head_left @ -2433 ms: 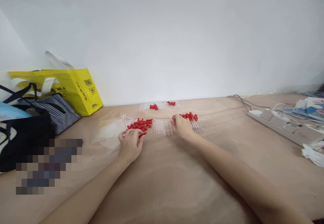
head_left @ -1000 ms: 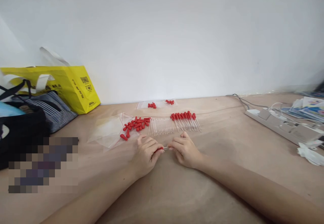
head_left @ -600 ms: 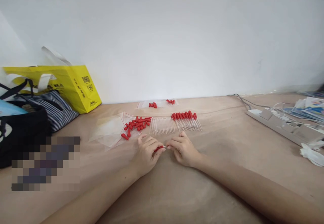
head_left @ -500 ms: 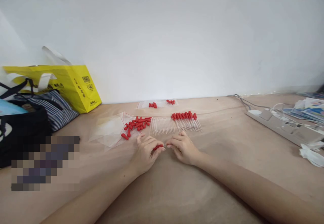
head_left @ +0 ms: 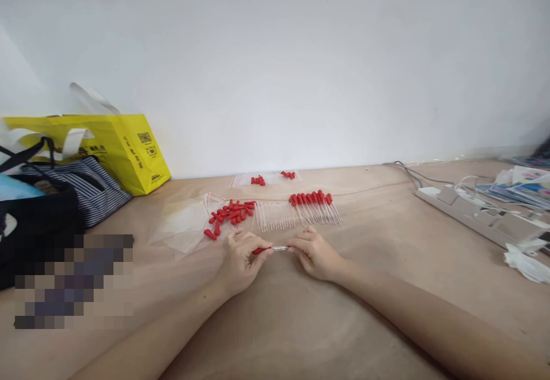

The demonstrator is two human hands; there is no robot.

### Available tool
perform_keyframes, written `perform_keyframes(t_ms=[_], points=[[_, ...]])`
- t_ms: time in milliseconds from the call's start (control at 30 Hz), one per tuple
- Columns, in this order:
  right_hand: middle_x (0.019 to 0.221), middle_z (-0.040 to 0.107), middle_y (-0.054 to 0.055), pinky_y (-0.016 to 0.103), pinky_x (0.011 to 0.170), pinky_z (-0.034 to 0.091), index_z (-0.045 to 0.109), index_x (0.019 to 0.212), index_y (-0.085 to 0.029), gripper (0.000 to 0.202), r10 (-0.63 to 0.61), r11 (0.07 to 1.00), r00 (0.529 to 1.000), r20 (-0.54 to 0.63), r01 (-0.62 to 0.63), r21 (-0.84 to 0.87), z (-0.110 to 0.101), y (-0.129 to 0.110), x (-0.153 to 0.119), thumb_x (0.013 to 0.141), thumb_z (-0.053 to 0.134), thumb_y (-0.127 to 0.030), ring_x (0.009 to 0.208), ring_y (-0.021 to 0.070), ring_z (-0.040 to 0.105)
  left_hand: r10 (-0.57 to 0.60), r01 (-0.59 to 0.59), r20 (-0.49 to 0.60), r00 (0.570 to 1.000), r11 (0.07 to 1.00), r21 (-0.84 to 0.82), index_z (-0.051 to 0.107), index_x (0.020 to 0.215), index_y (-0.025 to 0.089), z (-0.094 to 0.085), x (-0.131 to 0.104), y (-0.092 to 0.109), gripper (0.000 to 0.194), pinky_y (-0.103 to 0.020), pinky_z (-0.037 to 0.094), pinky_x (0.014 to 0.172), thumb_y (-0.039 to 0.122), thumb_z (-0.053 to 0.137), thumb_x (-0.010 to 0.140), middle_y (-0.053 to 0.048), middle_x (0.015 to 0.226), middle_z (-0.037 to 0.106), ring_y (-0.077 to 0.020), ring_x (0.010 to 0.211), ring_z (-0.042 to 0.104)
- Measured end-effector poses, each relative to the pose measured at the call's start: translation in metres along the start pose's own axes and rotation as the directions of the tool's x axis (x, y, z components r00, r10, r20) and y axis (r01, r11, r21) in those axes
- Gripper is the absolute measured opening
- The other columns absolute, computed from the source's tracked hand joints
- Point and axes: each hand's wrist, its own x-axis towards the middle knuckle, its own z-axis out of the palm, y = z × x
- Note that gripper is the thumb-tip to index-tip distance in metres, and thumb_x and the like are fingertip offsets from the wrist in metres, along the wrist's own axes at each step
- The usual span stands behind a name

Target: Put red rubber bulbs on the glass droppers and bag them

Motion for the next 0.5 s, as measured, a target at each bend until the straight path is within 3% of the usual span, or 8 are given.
perform_keyframes(t_ms=[200,300,367,433,500], points=[[0.073,0.059,0.004,0.027,0.067,0.028,0.06,0.085,-0.017,0.017,0.002,0.991,0.998,0.059,0.006,-0.133,-0.002,-0.005,0.004,0.082,0.044,-0.017,0.07,0.0136,0.048,-0.035,0.037,0.093,0.995,0.999,-0.016,0.059,0.076,0.022,0.002,0.0,0.001,0.017,-0.041,0.023,0.089,0.033,0.047,0.08,0.002,0.069,0.063,-0.0142,0.068,0.054],[0.078,0.058,0.005,0.028,0.068,0.029,0.062,0.077,-0.018,0.015,0.071,0.971,0.997,0.035,-0.061,-0.23,-0.007,-0.004,0.008,0.079,0.048,-0.018,0.077,0.0165,0.048,-0.066,0.064,0.068,0.995,0.998,0.025,0.058,0.092,0.023,-0.001,0.002,-0.001,0.019,-0.041,0.025,0.088,0.035,0.048,0.08,0.0,0.08,0.064,-0.0171,0.079,0.054],[0.076,0.059,0.005,0.028,0.067,0.03,0.063,0.076,-0.018,0.017,0.183,0.951,0.983,0.007,-0.176,-0.256,-0.011,0.003,0.01,0.079,0.046,-0.018,0.076,0.0166,0.049,-0.086,0.085,0.016,0.996,0.993,0.086,0.053,0.105,0.024,-0.005,0.003,-0.006,0.03,-0.042,0.024,0.088,0.037,0.051,0.078,-0.002,0.089,0.064,-0.0201,0.088,0.052],[0.076,0.06,0.006,0.026,0.065,0.031,0.064,0.077,-0.017,0.02,0.368,0.892,0.928,-0.062,-0.371,-0.257,-0.016,0.016,0.013,0.08,0.044,-0.019,0.075,0.0164,0.051,-0.152,0.156,-0.035,0.988,0.976,0.152,0.051,0.108,0.024,-0.009,0.005,-0.014,0.035,-0.042,0.025,0.087,0.037,0.053,0.076,-0.003,0.095,0.063,-0.0224,0.094,0.051],[0.078,0.062,0.007,0.025,0.064,0.033,0.065,0.079,-0.017,0.025,0.565,0.773,0.813,-0.137,-0.581,-0.257,-0.02,0.03,0.018,0.081,0.04,-0.021,0.075,0.0165,0.053,-0.272,0.28,-0.068,0.96,0.939,0.201,0.054,0.103,0.023,-0.014,0.006,-0.023,0.03,-0.042,0.027,0.085,0.036,0.052,0.076,-0.004,0.096,0.062,-0.0238,0.095,0.05]])
